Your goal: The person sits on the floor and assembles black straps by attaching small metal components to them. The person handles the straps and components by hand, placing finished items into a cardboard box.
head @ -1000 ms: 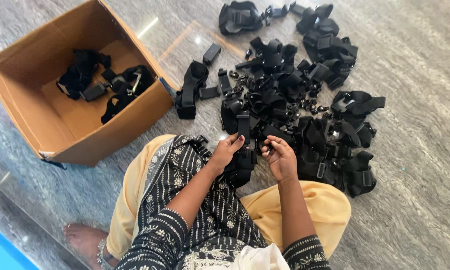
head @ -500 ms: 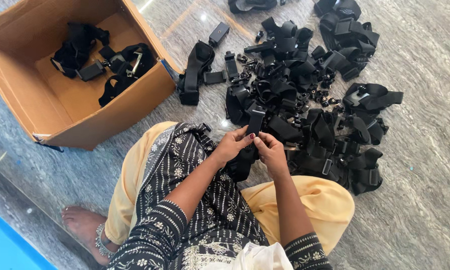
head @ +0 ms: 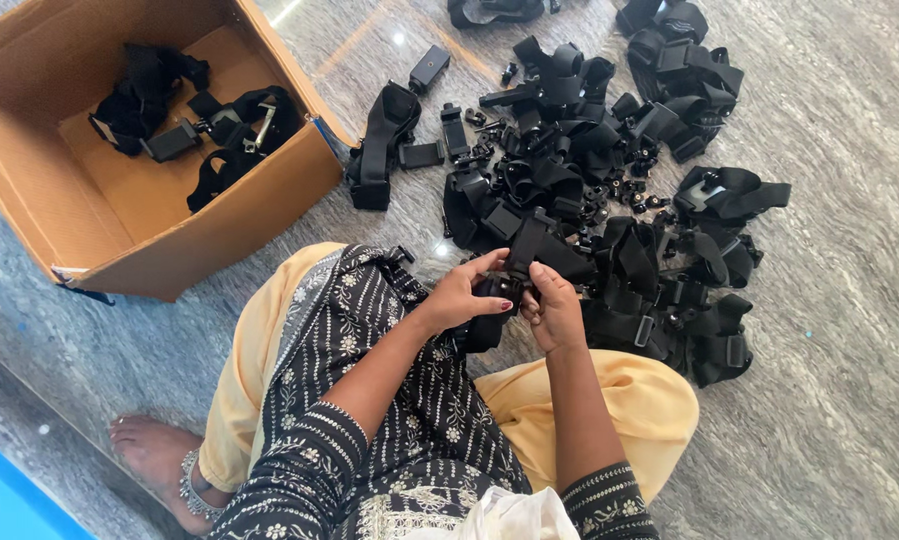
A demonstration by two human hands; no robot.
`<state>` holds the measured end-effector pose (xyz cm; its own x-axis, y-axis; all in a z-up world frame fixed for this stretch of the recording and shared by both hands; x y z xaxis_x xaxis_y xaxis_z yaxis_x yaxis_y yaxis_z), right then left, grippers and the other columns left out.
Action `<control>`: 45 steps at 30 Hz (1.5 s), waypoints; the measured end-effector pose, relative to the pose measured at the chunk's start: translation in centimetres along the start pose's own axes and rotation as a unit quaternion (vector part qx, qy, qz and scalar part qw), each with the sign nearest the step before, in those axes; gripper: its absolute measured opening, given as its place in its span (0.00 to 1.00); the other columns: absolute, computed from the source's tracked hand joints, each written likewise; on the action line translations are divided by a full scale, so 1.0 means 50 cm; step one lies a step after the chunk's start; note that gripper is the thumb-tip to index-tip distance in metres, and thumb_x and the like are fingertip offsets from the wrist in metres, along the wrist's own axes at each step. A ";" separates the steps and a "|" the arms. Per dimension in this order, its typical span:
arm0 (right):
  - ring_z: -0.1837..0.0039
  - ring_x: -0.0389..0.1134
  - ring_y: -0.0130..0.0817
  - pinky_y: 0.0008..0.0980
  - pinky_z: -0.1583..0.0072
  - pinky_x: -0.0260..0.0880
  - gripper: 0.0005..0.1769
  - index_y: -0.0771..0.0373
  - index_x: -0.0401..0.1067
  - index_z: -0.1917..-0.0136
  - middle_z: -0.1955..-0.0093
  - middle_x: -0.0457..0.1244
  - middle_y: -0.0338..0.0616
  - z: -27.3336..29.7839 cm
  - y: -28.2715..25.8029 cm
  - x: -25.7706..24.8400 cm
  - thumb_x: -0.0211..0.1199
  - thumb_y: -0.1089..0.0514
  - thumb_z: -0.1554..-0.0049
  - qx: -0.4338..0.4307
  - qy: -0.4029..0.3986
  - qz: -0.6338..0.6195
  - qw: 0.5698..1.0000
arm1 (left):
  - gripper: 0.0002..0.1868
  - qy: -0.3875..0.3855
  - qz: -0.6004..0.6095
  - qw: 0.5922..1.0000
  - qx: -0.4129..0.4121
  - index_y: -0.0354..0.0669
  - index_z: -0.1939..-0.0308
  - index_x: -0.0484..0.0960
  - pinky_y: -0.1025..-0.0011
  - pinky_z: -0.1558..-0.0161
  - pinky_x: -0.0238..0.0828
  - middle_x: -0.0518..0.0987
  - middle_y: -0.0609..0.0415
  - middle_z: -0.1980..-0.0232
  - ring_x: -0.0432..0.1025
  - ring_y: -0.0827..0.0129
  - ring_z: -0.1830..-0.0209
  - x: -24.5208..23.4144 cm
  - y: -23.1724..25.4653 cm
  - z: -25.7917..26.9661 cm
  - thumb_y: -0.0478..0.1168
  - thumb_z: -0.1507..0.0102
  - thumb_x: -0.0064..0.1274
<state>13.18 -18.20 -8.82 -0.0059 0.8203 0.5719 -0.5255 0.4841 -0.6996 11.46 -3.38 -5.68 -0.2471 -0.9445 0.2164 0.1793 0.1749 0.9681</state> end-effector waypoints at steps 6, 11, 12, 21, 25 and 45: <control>0.70 0.55 0.20 0.19 0.71 0.53 0.14 0.63 0.71 0.53 0.64 0.63 0.36 0.005 0.000 0.013 0.59 0.50 0.36 0.001 -0.008 -0.008 1.000 | 0.36 0.059 -0.125 0.990 0.017 0.38 0.31 0.71 0.72 0.41 0.72 0.82 0.48 0.42 0.77 0.69 0.44 -0.012 0.009 0.002 0.32 0.44 0.63; 0.69 0.57 0.21 0.19 0.70 0.54 0.13 0.63 0.70 0.52 0.63 0.63 0.36 0.011 -0.011 0.030 0.60 0.51 0.34 -0.012 -0.021 -0.014 1.000 | 0.24 0.110 -0.212 0.971 -0.002 0.36 0.41 0.80 0.71 0.48 0.75 0.85 0.46 0.49 0.81 0.67 0.50 -0.026 0.024 0.008 0.37 0.42 0.60; 0.68 0.57 0.21 0.19 0.70 0.55 0.12 0.63 0.69 0.52 0.63 0.62 0.35 0.010 -0.012 0.031 0.60 0.52 0.34 -0.014 -0.020 -0.016 1.000 | 0.24 0.110 -0.207 0.972 -0.008 0.37 0.40 0.80 0.72 0.49 0.75 0.86 0.46 0.50 0.81 0.68 0.51 -0.025 0.025 0.010 0.37 0.41 0.58; 0.67 0.57 0.19 0.18 0.68 0.54 0.13 0.67 0.71 0.40 0.65 0.60 0.32 0.002 -0.021 0.019 0.62 0.59 0.37 -0.036 -0.030 0.004 0.999 | 0.23 0.108 -0.166 0.980 -0.021 0.38 0.40 0.80 0.75 0.62 0.72 0.85 0.53 0.62 0.74 0.79 0.66 -0.023 0.036 0.012 0.37 0.40 0.54; 0.67 0.57 0.19 0.18 0.68 0.54 0.13 0.66 0.72 0.42 0.65 0.60 0.33 0.005 -0.021 0.015 0.62 0.58 0.37 -0.025 -0.022 0.012 0.999 | 0.24 0.113 -0.174 0.977 -0.045 0.39 0.40 0.81 0.75 0.64 0.71 0.83 0.53 0.65 0.73 0.79 0.69 -0.025 0.024 0.014 0.38 0.41 0.55; 0.68 0.56 0.17 0.17 0.70 0.53 0.16 0.69 0.74 0.41 0.61 0.65 0.34 0.008 -0.027 0.014 0.61 0.56 0.38 -0.025 -0.012 0.017 0.999 | 0.27 0.095 -0.196 0.976 0.011 0.36 0.37 0.77 0.70 0.48 0.74 0.85 0.46 0.47 0.80 0.68 0.48 -0.016 0.040 0.010 0.36 0.41 0.59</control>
<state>13.56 -18.37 -7.30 -0.0429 0.8293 0.5572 -0.4821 0.4713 -0.7385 11.54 -2.14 -3.88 -0.1118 -0.9740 -0.1971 0.0852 -0.2070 0.9746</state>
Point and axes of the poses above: each hand's wrist, its own z-axis away from the middle knuckle, its own x-axis out of the palm, y = z × x, the point moved 9 cm from there along -z, towards the middle knuckle
